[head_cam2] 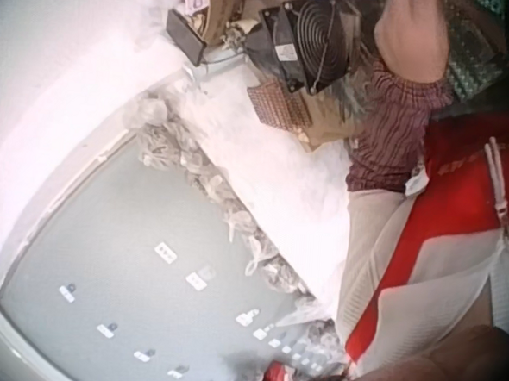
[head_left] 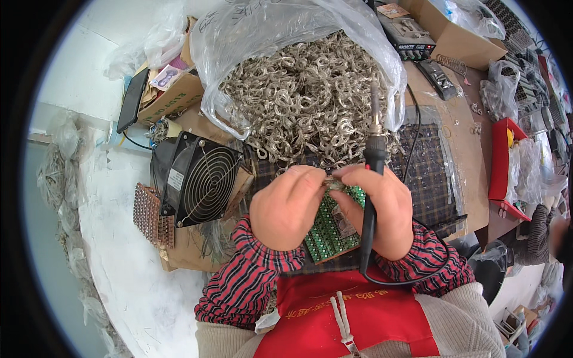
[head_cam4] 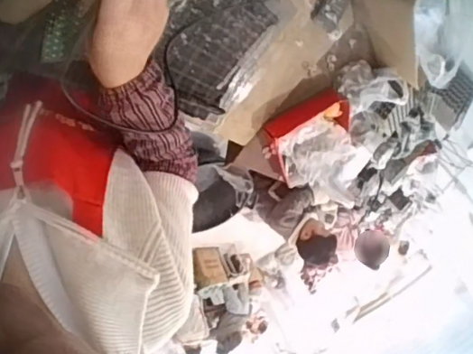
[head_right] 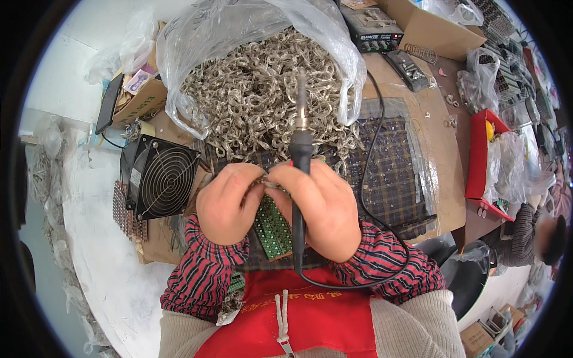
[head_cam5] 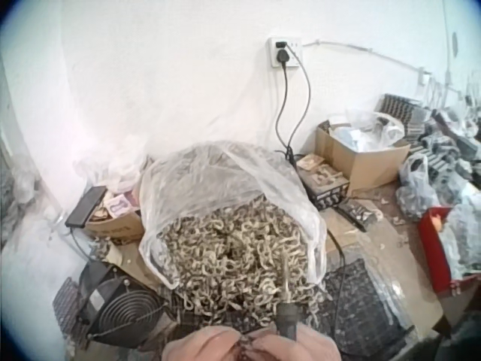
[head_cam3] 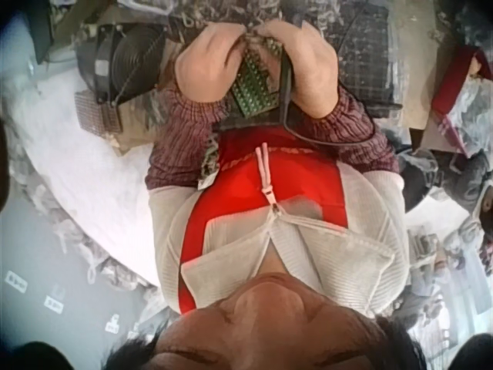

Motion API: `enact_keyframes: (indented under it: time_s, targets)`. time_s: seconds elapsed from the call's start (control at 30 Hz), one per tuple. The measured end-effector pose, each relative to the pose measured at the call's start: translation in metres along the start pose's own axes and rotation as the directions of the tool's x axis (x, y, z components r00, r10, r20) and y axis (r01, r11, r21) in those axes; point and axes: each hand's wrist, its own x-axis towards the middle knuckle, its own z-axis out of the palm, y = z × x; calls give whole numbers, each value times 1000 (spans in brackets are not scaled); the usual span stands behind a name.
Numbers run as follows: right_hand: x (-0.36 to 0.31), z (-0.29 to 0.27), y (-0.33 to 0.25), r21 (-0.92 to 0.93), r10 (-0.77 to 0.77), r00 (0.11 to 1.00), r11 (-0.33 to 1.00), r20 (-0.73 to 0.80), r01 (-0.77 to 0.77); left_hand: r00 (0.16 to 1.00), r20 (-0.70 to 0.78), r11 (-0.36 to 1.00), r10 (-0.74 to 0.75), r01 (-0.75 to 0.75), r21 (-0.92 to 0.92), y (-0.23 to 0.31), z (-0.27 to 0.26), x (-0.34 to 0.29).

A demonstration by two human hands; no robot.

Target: The person uses a soldering iron to attach small metal components to a green circuit board. They repeatedly heat solder joints and place components while holding the board with the other hand.

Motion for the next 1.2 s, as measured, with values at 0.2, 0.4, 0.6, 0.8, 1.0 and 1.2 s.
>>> enact_keyframes:
  time_s: [0.2, 0.4, 0.6, 0.8, 1.0, 1.2]
  targets:
    - [1, -5, 5, -16, 97, 964, 994, -248, -105, 992, -130, 995, -7, 20, 94, -9, -2, 29]
    - [-5, -2, 5, 137, 70, 950, 990, -305, -29, 818, 429, 357, -383, 559, -748, 19, -9, 8]
    - [-11, -10, 0, 27, -172, 977, 984, -124, 176, 733, 580, -420, -354, 430, -800, 17, 8, -5]
    - [-14, -16, 1, 12, -276, 961, 961, -20, 277, 753, 464, -173, -468, 437, -883, 21, 4, -16]
    - [-10, -5, -11, 230, 86, 994, 971, -65, -69, 853, 337, 443, -399, 501, -743, 25, -7, -12]
    - [-14, -14, -8, 58, 80, 997, 995, 13, -80, 923, 81, 692, -377, 339, -638, 36, -3, -12]
